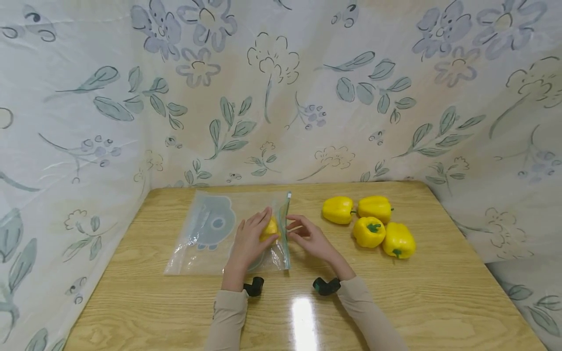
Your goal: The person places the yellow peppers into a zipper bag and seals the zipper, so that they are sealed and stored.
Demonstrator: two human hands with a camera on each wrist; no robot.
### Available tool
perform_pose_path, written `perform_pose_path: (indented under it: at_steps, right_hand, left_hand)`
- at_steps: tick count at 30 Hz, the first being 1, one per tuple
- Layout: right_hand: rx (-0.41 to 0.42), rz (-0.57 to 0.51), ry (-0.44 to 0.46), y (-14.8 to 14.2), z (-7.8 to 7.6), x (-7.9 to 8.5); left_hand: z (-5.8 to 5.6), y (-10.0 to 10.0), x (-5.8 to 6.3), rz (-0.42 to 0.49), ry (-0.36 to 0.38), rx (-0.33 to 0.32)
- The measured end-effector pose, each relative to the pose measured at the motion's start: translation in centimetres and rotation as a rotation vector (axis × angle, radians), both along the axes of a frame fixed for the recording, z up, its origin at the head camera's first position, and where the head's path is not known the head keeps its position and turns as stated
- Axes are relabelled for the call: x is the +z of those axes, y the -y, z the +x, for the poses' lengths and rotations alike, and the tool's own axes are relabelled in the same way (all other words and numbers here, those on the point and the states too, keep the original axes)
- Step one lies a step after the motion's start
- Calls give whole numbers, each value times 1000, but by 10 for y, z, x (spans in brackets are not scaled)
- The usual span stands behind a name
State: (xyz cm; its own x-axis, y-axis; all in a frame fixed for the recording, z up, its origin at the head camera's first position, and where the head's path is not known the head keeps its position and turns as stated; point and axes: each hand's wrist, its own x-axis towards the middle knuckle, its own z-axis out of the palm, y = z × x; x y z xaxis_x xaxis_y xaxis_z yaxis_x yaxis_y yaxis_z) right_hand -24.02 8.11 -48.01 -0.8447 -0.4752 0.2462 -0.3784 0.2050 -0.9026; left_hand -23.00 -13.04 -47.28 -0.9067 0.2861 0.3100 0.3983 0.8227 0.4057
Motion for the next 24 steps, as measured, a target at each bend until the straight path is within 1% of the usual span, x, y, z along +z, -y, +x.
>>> perform_pose_path:
  at_steps: [3,6,14,17,21,24]
  right_hand:
    - [-35,34,-52,-4,-4,-9]
    - [-72,74,-92,-9,-6,-12]
    - [-145,145,-159,-26,-6,-2]
    - [-173,150,-190,-33,-6,2]
    - [-215,150,-205,-43,-5,6]
    - [-247,169,-223,-51,-5,9]
  left_hand:
    - [-1,0,0,-5,8,4]
    - [-1,0,1,-5,26,5]
    - [0,0,-3,-3,27,13]
    - [1,0,-4,-6,28,13]
    - [3,-1,-3,1,29,8]
    - [4,-1,-2,6,30,7]
